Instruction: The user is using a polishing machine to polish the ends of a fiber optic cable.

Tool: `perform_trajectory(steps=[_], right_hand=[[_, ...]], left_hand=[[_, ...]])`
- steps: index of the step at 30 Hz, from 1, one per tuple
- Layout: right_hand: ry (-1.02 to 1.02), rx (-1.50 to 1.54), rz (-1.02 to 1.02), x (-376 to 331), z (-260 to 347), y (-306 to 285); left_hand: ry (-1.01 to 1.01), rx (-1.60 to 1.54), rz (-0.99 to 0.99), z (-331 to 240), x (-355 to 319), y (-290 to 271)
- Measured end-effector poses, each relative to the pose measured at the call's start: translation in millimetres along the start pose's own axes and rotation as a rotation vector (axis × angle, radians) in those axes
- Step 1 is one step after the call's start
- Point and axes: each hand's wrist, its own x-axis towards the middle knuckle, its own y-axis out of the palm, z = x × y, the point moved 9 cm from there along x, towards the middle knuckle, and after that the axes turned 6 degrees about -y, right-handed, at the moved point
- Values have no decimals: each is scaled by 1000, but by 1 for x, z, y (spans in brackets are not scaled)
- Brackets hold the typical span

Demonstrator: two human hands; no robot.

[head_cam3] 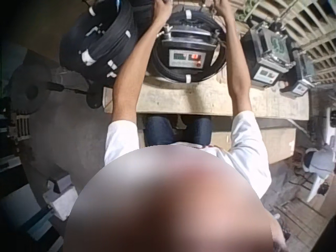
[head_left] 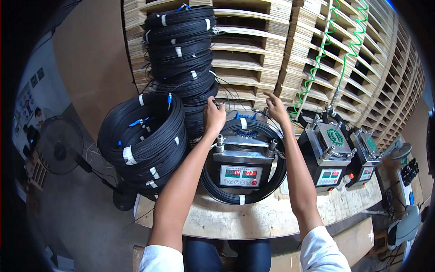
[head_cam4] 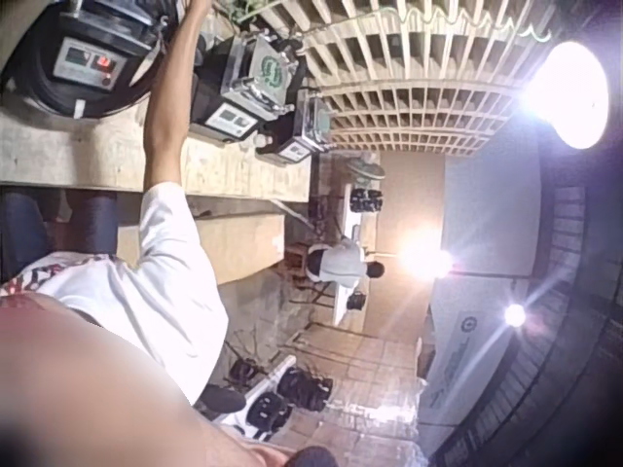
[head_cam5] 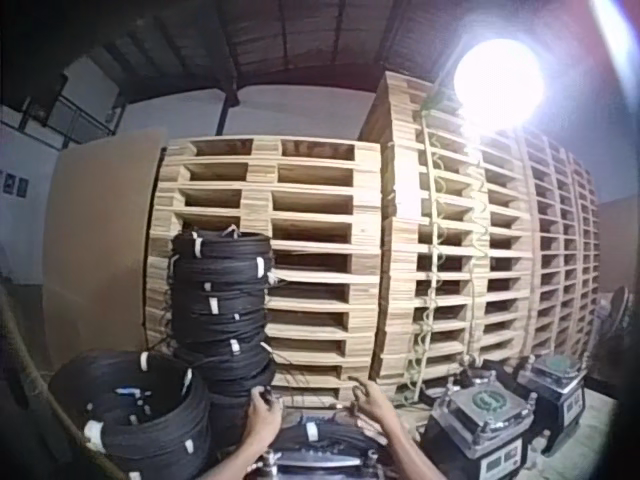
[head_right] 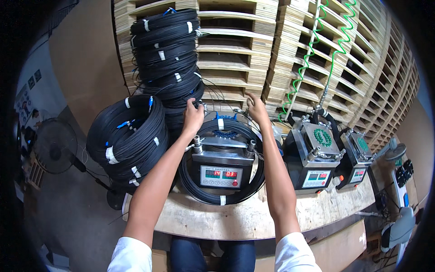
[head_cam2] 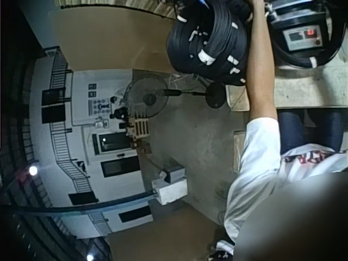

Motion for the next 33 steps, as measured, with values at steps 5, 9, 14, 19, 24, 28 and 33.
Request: perform_trajectory(steps=[5,9,14,19,24,28,33], right_hand=[[-45,-313,-43,-80,60,-20],[-43,-210,-157,-98,67,-13],[-47,-322,-172,-105,75,-28],[-57,-314,-172,-107,70,-28],[-51,-303,-179,-103,78,-16],[-72,-311,-157,-102,69,-24],[-62,-267,-133,-100,91,-6]], left_hand=[[-73,-44,-31,10,4,10],[-260,-179,18,46,30,14],[-215,-26,82,46,55,29],[-679,-471,310,90,55,86],[-668,-842,301,117,71,94],[-651,-895,204,102,69,98],[-491,-847,109,134,94,72]])
